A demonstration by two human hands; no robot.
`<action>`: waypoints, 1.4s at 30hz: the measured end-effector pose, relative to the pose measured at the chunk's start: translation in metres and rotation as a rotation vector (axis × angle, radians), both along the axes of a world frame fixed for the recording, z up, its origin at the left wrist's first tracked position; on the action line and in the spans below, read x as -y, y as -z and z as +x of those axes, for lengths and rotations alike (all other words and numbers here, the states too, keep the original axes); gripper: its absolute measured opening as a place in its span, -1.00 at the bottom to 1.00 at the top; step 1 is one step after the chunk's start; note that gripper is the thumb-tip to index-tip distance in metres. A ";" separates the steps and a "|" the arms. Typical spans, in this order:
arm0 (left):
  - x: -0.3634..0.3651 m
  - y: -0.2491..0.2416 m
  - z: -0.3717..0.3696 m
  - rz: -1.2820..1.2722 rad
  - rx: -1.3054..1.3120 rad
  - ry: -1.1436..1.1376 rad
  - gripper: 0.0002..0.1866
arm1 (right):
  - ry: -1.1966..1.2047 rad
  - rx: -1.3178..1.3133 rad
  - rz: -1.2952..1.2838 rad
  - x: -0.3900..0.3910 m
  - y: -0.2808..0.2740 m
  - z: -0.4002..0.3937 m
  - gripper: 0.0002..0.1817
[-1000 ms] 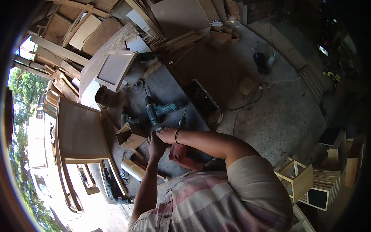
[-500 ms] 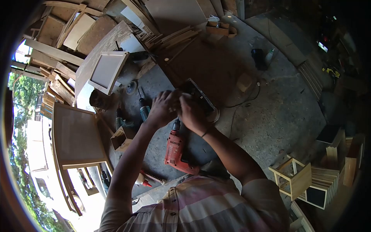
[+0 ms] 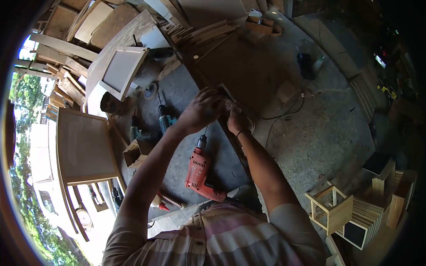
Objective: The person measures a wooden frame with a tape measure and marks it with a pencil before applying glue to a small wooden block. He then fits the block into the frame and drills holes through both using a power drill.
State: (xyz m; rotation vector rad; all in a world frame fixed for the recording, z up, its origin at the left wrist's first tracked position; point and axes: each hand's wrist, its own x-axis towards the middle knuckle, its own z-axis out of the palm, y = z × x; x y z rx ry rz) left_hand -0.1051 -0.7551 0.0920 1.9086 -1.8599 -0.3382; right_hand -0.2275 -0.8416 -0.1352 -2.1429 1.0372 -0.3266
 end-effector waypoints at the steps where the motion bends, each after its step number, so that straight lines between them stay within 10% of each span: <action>1: -0.026 -0.021 0.003 -0.011 -0.044 -0.047 -0.46 | -0.063 -0.008 -0.044 0.004 0.000 -0.006 -0.45; 13: -0.240 -0.071 -0.043 -0.059 -0.353 -0.690 -0.60 | -0.191 0.039 0.055 0.035 -0.067 -0.014 -0.60; 15: -0.254 -0.058 -0.055 -0.106 -0.434 -0.721 -0.62 | -0.364 0.362 -0.186 0.042 -0.053 -0.002 -0.56; 21: -0.278 -0.051 -0.091 -0.071 -0.445 -0.798 -0.68 | -0.538 0.211 -0.258 0.066 0.001 0.008 -0.43; 24: -0.293 -0.042 -0.100 -0.074 -0.399 -0.817 -0.68 | -0.672 -0.034 -0.249 0.052 -0.085 -0.011 -0.48; 42: -0.292 -0.041 -0.123 -0.004 -0.342 -0.804 -0.67 | -0.651 0.093 -0.339 0.054 -0.032 -0.012 -0.67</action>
